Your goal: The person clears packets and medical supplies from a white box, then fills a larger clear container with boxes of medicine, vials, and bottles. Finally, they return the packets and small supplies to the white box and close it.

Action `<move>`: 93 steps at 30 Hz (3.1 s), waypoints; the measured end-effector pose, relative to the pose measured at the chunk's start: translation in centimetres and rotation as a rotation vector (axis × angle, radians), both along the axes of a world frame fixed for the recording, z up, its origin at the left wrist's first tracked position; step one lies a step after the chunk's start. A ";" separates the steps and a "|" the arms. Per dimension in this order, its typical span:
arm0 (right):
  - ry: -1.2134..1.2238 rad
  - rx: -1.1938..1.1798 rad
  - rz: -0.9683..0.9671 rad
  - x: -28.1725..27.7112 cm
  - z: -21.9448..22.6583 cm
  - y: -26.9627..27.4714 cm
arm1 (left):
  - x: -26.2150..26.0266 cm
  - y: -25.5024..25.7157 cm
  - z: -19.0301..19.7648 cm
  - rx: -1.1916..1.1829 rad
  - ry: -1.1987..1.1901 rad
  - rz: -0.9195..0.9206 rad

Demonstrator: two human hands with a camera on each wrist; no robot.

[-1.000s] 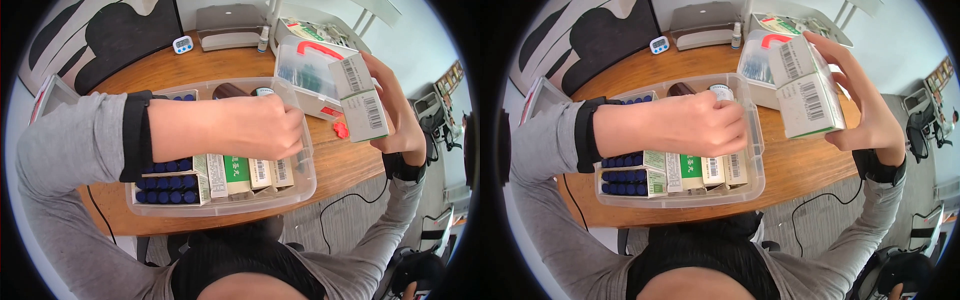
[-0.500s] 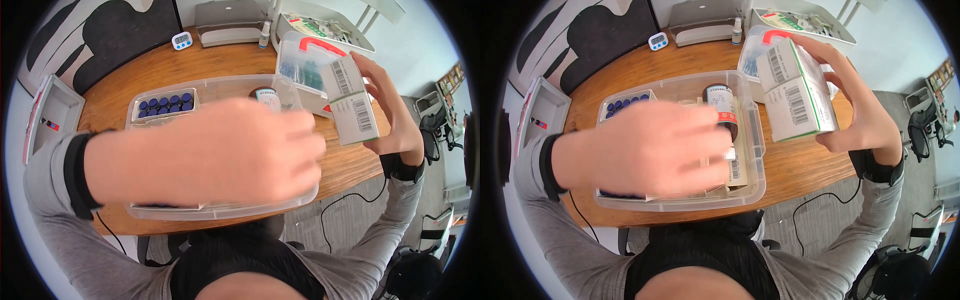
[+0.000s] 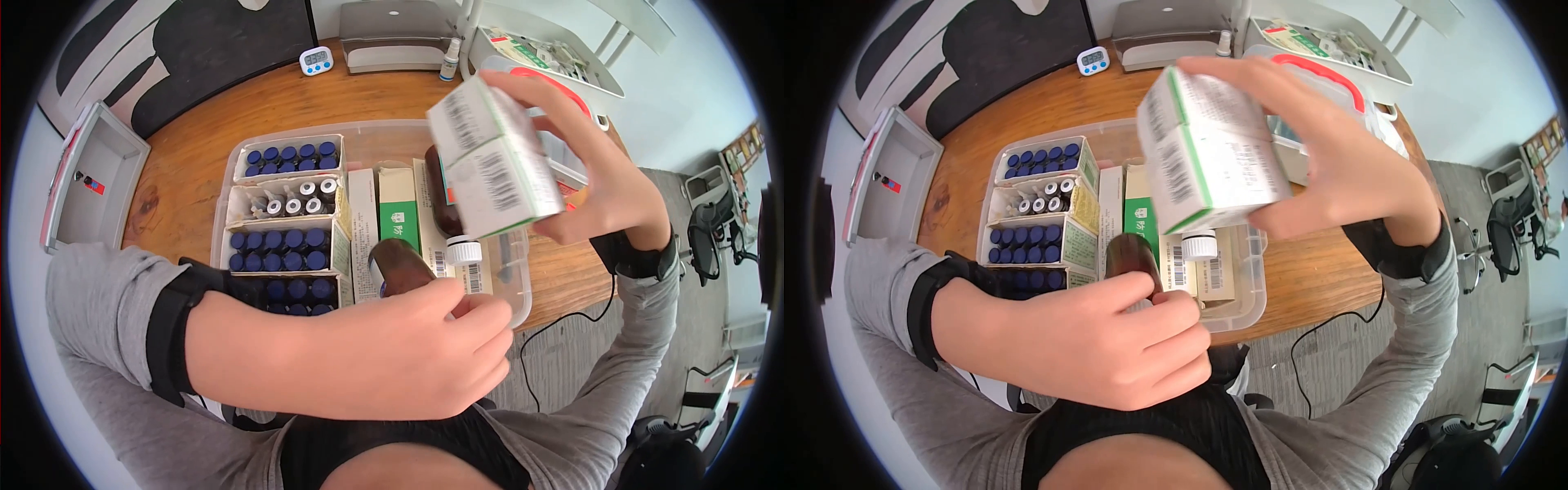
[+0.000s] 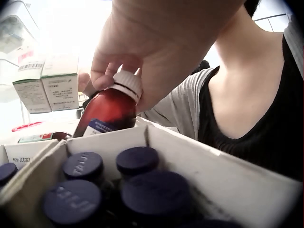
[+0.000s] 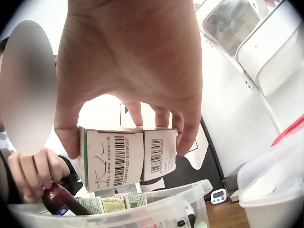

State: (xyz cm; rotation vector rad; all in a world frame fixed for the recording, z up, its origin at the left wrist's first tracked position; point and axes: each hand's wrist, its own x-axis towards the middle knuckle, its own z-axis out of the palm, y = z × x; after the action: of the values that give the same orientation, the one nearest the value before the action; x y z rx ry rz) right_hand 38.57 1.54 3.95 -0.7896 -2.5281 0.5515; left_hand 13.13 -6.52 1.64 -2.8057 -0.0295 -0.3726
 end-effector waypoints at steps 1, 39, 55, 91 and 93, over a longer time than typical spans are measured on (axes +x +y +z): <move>0.041 0.072 0.071 -0.7 -1.0 1.1 | -0.3 -0.2 0.1 0.002 -0.002 0.005; -0.106 0.060 0.415 -6.7 -1.5 3.5 | -13.9 3.7 7.0 -0.579 -0.546 0.541; -0.130 -0.007 0.312 -6.2 -1.2 1.5 | -13.9 3.3 6.3 -0.645 -0.577 0.547; -0.205 -0.123 0.440 -9.4 -1.3 -2.8 | -14.1 2.7 5.9 -0.616 -0.618 0.519; -0.083 -0.086 0.509 -9.2 -2.0 -2.3 | -14.1 2.6 6.0 -0.622 -0.593 0.551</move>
State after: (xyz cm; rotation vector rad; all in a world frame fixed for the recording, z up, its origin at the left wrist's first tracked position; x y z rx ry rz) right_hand 29.39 -0.72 2.00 -0.1859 -2.8029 0.8044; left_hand -1.00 -3.88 7.65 -2.9428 -1.1966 -1.1885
